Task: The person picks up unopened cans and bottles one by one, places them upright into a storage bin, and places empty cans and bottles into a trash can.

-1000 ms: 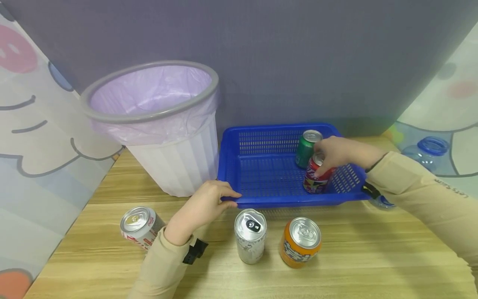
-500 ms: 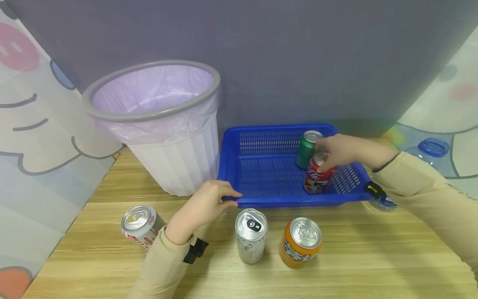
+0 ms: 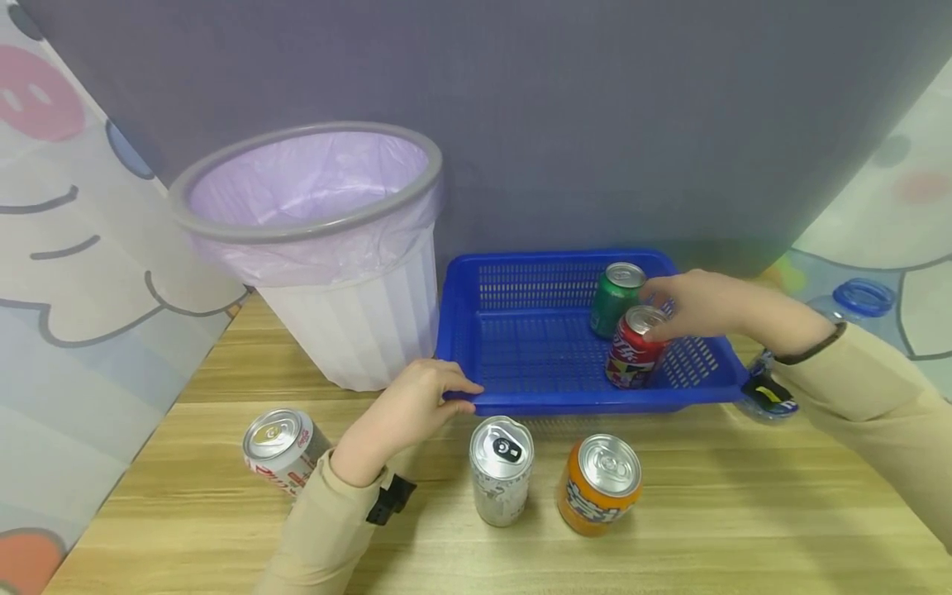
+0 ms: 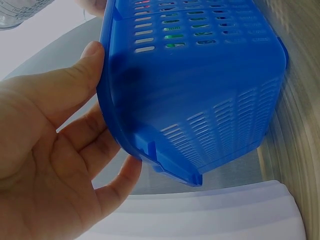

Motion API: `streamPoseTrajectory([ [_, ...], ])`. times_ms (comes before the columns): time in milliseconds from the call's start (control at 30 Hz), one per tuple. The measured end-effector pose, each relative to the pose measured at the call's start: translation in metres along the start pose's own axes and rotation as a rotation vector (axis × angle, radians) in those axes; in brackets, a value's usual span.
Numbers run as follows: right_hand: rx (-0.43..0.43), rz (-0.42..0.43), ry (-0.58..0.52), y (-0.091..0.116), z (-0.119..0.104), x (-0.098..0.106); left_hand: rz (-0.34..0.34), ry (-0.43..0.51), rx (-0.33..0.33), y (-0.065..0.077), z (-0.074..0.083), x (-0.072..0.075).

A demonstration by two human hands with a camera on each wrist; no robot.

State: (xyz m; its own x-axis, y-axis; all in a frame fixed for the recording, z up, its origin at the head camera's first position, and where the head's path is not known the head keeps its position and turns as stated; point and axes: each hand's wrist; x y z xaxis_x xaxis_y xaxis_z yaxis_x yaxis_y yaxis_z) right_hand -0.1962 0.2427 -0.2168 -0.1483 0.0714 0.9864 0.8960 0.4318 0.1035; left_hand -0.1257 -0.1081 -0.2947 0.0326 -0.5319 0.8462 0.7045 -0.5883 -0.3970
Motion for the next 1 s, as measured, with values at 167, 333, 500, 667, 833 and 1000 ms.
streamPoseTrajectory([
  [167, -0.004, 0.043, -0.023, 0.009, -0.001, -0.003, -0.008, 0.007, 0.020, 0.000, 0.000, 0.000],
  [333, -0.011, 0.091, -0.033, 0.017, -0.004, -0.007, -0.023, 0.015, 0.038, 0.001, 0.001, 0.001],
  [500, 0.014, 0.178, -0.023, 0.024, -0.008, -0.012, -0.028, 0.015, 0.047, 0.001, 0.003, 0.002],
  [667, 0.049, 0.298, -0.043, 0.030, -0.012, -0.021, -0.021, 0.011, 0.037, 0.001, 0.003, 0.002],
  [833, 0.096, 0.388, -0.069, 0.034, -0.015, -0.035, -0.018, 0.000, 0.028, 0.001, 0.002, 0.001],
  [1000, 0.108, 0.426, -0.124, 0.034, -0.016, -0.049, -0.017, 0.004, 0.033, 0.001, 0.001, 0.001],
])
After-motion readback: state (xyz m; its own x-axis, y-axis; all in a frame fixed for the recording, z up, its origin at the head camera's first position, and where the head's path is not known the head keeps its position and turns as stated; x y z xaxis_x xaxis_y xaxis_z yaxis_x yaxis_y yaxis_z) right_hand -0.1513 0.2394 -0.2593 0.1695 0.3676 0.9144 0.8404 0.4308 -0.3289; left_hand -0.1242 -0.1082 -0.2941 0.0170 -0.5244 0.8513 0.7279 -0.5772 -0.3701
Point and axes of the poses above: each hand's wrist, its own y-axis away from the middle knuckle, its own x-axis out of the back of the hand, z = x × y, and after that the axes turned 5 degrees about z, right-handed
